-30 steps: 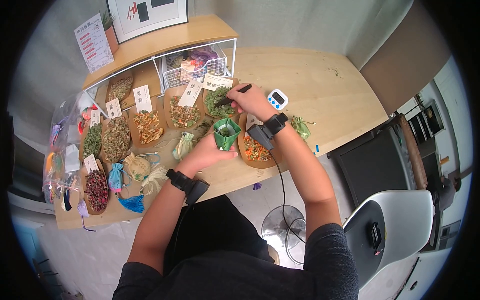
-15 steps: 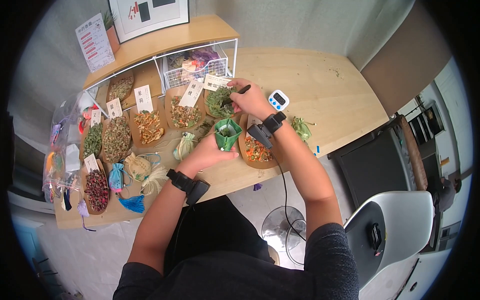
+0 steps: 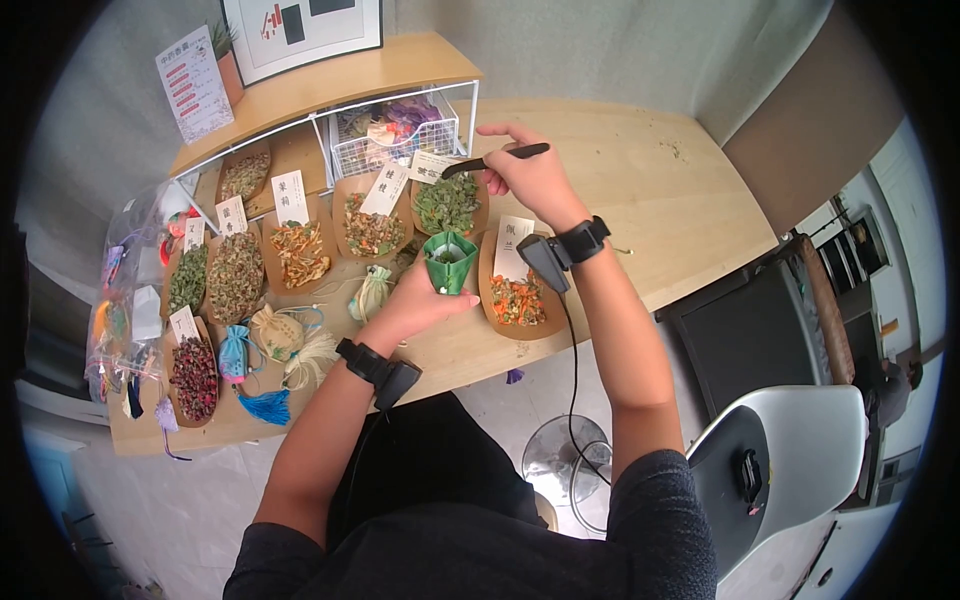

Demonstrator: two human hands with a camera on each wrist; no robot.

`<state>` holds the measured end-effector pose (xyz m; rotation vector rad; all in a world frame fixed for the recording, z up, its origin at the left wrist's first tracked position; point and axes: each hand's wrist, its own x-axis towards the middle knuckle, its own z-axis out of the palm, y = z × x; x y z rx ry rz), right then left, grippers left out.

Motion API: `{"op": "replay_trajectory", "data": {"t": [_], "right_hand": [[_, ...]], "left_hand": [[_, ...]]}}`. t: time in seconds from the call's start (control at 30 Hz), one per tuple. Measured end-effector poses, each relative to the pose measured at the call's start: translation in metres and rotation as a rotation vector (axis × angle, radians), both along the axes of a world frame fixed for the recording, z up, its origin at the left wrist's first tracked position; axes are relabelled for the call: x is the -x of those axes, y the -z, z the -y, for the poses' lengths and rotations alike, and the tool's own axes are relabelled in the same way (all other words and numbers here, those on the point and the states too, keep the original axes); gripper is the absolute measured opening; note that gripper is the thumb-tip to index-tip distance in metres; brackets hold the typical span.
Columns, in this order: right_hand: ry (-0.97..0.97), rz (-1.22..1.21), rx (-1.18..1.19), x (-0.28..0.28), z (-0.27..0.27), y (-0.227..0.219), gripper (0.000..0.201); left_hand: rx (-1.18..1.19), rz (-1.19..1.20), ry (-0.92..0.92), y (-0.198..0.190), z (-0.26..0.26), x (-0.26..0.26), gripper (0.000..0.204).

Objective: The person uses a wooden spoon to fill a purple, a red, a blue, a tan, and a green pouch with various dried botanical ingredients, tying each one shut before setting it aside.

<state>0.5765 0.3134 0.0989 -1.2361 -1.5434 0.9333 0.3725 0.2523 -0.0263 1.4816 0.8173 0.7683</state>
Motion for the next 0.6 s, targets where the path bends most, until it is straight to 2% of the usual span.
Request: {"op": "replay_trajectory", "data": {"t": [0.17, 0.23, 0.33, 0.4, 0.5, 0.6], "right_hand": [[-0.041, 0.038, 0.040, 0.012, 0.051, -0.034, 0.038], [-0.113, 0.084, 0.080, 0.011, 0.063, -0.031, 0.035], [-0.201, 0.151, 0.156, 0.012, 0.072, -0.022, 0.030], [-0.261, 0.185, 0.195, 0.013, 0.075, -0.019, 0.028], [-0.196, 0.161, 0.128, 0.005, 0.071, -0.022, 0.020], [-0.060, 0.184, 0.054, -0.010, 0.050, -0.026, 0.023]], "left_hand": [[-0.059, 0.044, -0.010, 0.005, -0.002, -0.001, 0.069], [-0.118, 0.053, -0.033, 0.007, -0.002, -0.002, 0.068], [-0.097, 0.171, -0.047, 0.019, -0.006, -0.006, 0.066], [-0.096, 0.163, -0.038, 0.024, -0.008, -0.007, 0.067], [-0.097, 0.099, -0.008, 0.018, -0.007, -0.004, 0.069], [-0.039, 0.057, 0.021, 0.007, -0.003, -0.001, 0.071]]}}
